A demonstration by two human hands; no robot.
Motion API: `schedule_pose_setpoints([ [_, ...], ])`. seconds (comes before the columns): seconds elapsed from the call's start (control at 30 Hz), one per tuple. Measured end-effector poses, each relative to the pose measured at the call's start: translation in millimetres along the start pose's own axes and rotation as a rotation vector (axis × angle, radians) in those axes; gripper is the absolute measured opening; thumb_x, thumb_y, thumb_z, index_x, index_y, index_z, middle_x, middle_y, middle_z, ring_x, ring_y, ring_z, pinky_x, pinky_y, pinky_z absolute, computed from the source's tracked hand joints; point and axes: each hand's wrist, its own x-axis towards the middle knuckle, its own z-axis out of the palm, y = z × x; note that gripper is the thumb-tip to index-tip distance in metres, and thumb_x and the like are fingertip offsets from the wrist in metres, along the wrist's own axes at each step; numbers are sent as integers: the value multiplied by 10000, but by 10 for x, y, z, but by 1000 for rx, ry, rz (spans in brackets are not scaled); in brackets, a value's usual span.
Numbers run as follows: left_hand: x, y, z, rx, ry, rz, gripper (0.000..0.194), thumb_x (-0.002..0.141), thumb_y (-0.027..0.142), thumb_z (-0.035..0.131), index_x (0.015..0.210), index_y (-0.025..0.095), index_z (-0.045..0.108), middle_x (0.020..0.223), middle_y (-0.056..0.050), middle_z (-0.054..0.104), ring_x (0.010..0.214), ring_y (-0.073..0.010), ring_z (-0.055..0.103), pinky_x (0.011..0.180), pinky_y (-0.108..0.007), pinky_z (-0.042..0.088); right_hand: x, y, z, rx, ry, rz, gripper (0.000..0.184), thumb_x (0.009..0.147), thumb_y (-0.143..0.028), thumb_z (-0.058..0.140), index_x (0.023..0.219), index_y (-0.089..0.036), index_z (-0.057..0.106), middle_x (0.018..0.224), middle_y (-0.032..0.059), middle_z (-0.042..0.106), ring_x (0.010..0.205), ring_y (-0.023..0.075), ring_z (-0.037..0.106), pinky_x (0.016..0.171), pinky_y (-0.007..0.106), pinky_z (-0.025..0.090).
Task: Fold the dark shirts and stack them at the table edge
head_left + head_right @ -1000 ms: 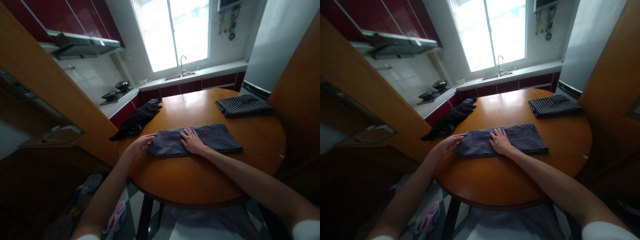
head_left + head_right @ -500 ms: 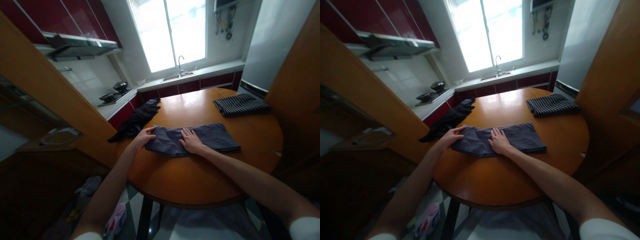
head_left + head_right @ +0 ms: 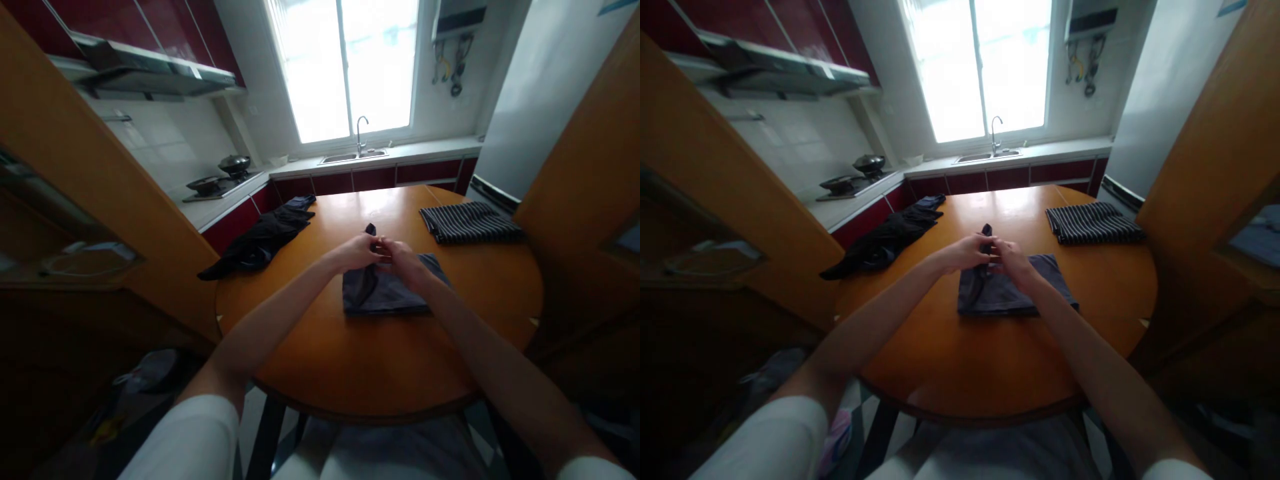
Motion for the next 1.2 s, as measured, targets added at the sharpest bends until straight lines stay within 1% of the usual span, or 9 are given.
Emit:
schedule_pose_setpoints([
  [0.07, 93, -29, 250, 3, -30, -14, 580, 772, 123, 697, 1347, 100, 625, 1299, -183, 637, 872, -182, 681, 610, -188, 534, -31, -27, -108, -21, 15, 79, 175, 907, -231, 561, 957, -141, 702, 838, 75, 748, 628, 142, 656, 546, 223, 518],
  [0.17, 160, -180, 540, -90, -25, -31, 939, 772, 162, 690, 1609, 177, 264, 1569, -224, 374, 897, -183, 675, 569, -190, 539, -5, 54, -246, -86, 72, 194, 89, 825, -173, 656, 868, -123, 716, 645, 49, 710, 521, 151, 621, 512, 236, 511],
  [0.27, 196, -353, 687, -209, -33, -7, 1051, 770, 139, 673, 1643, 205, 91, 1622, -222, 291, 812, -149, 673, 569, -199, 548, 49, 178, -317, -175, 104, 227, 119, 758, -119, 712, 875, -112, 730, 613, 40, 709, 518, 173, 634, 530, 258, 529],
  [0.43, 200, -429, 532, -362, 43, 117, 888, 793, 80, 548, 1611, 256, 250, 1483, -142, 528, 735, -118, 669, 575, -215, 555, 68, 212, -317, -306, 128, 123, 341, 724, -15, 625, 1025, -130, 736, 726, 17, 757, 589, 160, 667, 566, 232, 536],
  [0.6, 90, -437, 186, -65, 556, 343, 468, 863, 76, 460, 1286, 177, 632, 1219, -84, 687, 977, -191, 665, 830, -310, 569, 0, -125, -273, -232, 137, 88, 369, 761, -28, 599, 1089, -146, 721, 799, 24, 772, 633, 151, 686, 602, 221, 550],
  [0.67, 64, -502, 152, 74, 617, 398, 403, 894, 89, 446, 1223, 179, 662, 1236, -85, 675, 1137, -220, 618, 996, -361, 515, -44, -304, -300, -189, 150, 58, 342, 777, -42, 606, 1086, -136, 718, 785, 34, 766, 607, 147, 674, 575, 217, 538],
  [0.83, 148, -734, 359, 284, 362, 476, 434, 1021, 272, 409, 1421, 188, 553, 1483, -88, 541, 1413, -237, 432, 1214, -415, 311, -158, -513, -566, -179, 233, 85, 316, 802, -29, 593, 1081, -117, 714, 781, 46, 759, 576, 123, 647, 550, 193, 511],
  [1.0, 336, -860, 592, 417, 119, 370, 503, 1050, 420, 365, 1524, 272, 449, 1613, -55, 395, 1531, -279, 241, 1247, -527, 170, -222, -306, -967, -283, 299, 238, 334, 806, -54, 598, 1115, -119, 707, 825, 67, 766, 600, 140, 661, 558, 209, 523],
  [1.2, 440, -875, 696, 525, 66, 334, 495, 1041, 425, 367, 1511, 308, 471, 1598, -57, 418, 1522, -313, 253, 1234, -574, 143, -205, -25, -1265, -736, 345, 220, 457, 766, -57, 622, 1217, -110, 675, 1052, 105, 769, 855, 199, 728, 754, 269, 570],
])
